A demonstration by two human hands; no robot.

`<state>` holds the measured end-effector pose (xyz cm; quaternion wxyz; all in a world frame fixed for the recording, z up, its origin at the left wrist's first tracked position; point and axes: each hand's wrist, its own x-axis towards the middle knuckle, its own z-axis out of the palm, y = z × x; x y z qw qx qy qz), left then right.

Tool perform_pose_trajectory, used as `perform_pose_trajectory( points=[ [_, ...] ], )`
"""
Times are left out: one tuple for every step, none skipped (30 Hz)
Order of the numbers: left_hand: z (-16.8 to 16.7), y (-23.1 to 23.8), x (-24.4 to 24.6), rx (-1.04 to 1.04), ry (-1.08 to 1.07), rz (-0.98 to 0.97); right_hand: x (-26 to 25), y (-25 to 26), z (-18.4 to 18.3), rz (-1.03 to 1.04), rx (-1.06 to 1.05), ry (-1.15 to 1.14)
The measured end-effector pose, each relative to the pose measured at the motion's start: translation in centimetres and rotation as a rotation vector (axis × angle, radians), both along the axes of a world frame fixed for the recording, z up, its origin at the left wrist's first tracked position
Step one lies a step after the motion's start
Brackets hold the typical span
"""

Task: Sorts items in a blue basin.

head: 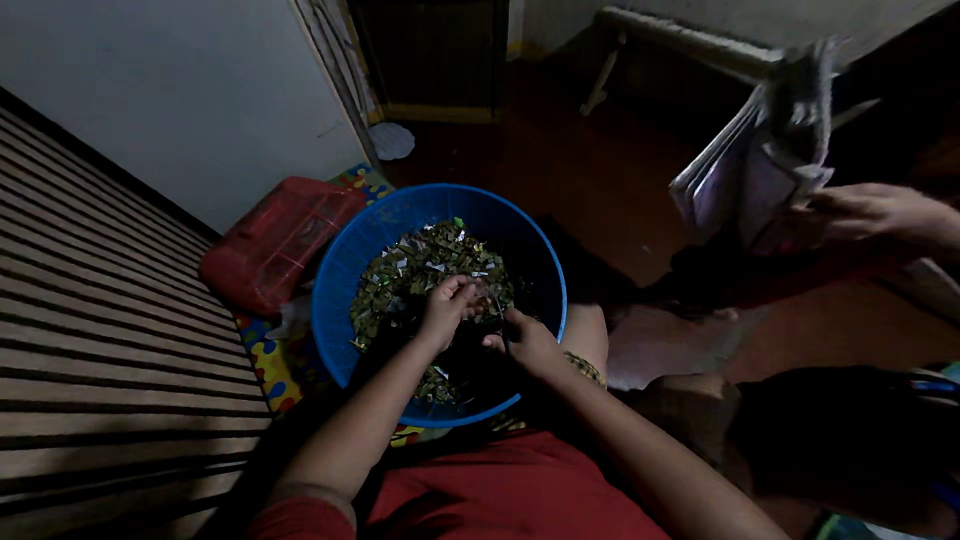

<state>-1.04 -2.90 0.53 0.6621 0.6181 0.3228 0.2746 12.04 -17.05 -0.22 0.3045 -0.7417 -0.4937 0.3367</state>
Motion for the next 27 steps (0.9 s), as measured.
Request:
perform_pose_trajectory(
  points=[
    [0.0,0.0,0.0,-0.007,-0.02,0.015,0.0,0.0,0.0,0.003,-0.007,-0.008],
    [0.0,0.0,0.0,-0.014,-0.038,0.031,0.0,0.0,0.1,0.009,-0.024,-0.015],
    [0.0,0.0,0.0,-0.016,-0.055,0.047,-0.1,0.0,0.3,0.016,-0.039,-0.03],
    [0.0,0.0,0.0,-0.024,-0.073,0.063,-0.2,0.0,0.4,0.023,-0.056,-0.048],
    [0.1,-0.1,-0.1,-0.033,-0.084,0.068,-0.3,0.0,0.5,0.031,-0.071,-0.069],
    [0.1,-0.1,-0.1,-0.038,-0.085,0.065,-0.4,0.0,0.7,0.04,-0.088,-0.086],
    [0.2,-0.2,-0.1,-0.038,-0.077,0.061,-0.5,0.0,0.9,0.046,-0.102,-0.096],
    [0.2,-0.3,-0.1,-0.037,-0.062,0.06,-0.5,0.0,0.9,0.049,-0.111,-0.1],
    [0.2,-0.3,-0.1,-0.036,-0.038,0.054,-0.5,0.0,1.0,0.049,-0.116,-0.094],
    [0.2,-0.4,-0.1,-0.026,-0.006,0.049,-0.5,0.0,1.0,0.046,-0.111,-0.081],
    [0.2,-0.4,0.0,-0.013,0.014,0.05,-0.5,0.0,1.0,0.043,-0.098,-0.064],
    [0.1,-0.4,0.0,-0.002,0.022,0.049,-0.5,0.0,1.0,0.036,-0.085,-0.039],
    [-0.1,-0.3,-0.1,0.008,0.022,0.047,-0.5,0.0,1.0,0.025,-0.067,0.0],
    [-0.1,-0.3,-0.1,0.008,0.014,0.044,-0.6,0.0,1.0,0.011,-0.047,0.053],
    [-0.1,-0.4,-0.1,0.002,0.006,0.043,-0.6,0.0,0.9,-0.007,-0.019,0.123],
    [0.0,-0.5,-0.1,-0.004,0.001,0.039,-0.7,-0.1,0.6,-0.024,0.013,0.194],
    [0.0,-0.5,0.0,-0.006,0.0,0.035,-0.7,-0.1,0.5,-0.036,0.038,0.254],
    [0.1,-0.6,0.0,-0.008,0.005,0.032,-0.8,-0.1,0.4,-0.047,0.051,0.288],
    [0.1,-0.6,0.0,-0.008,0.011,0.03,-0.8,-0.1,0.4,-0.051,0.058,0.293],
    [0.1,-0.6,0.0,-0.007,0.02,0.027,-0.9,-0.2,0.6,-0.053,0.062,0.282],
    [0.1,-0.5,0.0,-0.007,0.026,0.027,-0.9,-0.2,0.8,-0.054,0.065,0.266],
    [0.1,-0.5,0.0,-0.009,0.034,0.029,-1.0,-0.2,0.8,-0.056,0.069,0.247],
    [0.1,-0.4,0.0,-0.01,0.042,0.03,-1.0,-0.1,0.7,-0.057,0.069,0.226],
    [0.1,-0.4,0.0,-0.01,0.044,0.029,-0.9,-0.1,0.4,-0.059,0.07,0.198],
    [0.1,-0.4,0.0,-0.01,0.043,0.02,-0.9,0.0,0.1,-0.062,0.07,0.181],
    [0.0,-0.4,0.0,-0.009,0.038,0.009,-0.8,0.0,-0.1,-0.067,0.069,0.172],
    [-0.1,-0.3,0.0,-0.006,0.031,-0.006,-0.9,-0.1,0.1,-0.072,0.058,0.173]
  ],
)
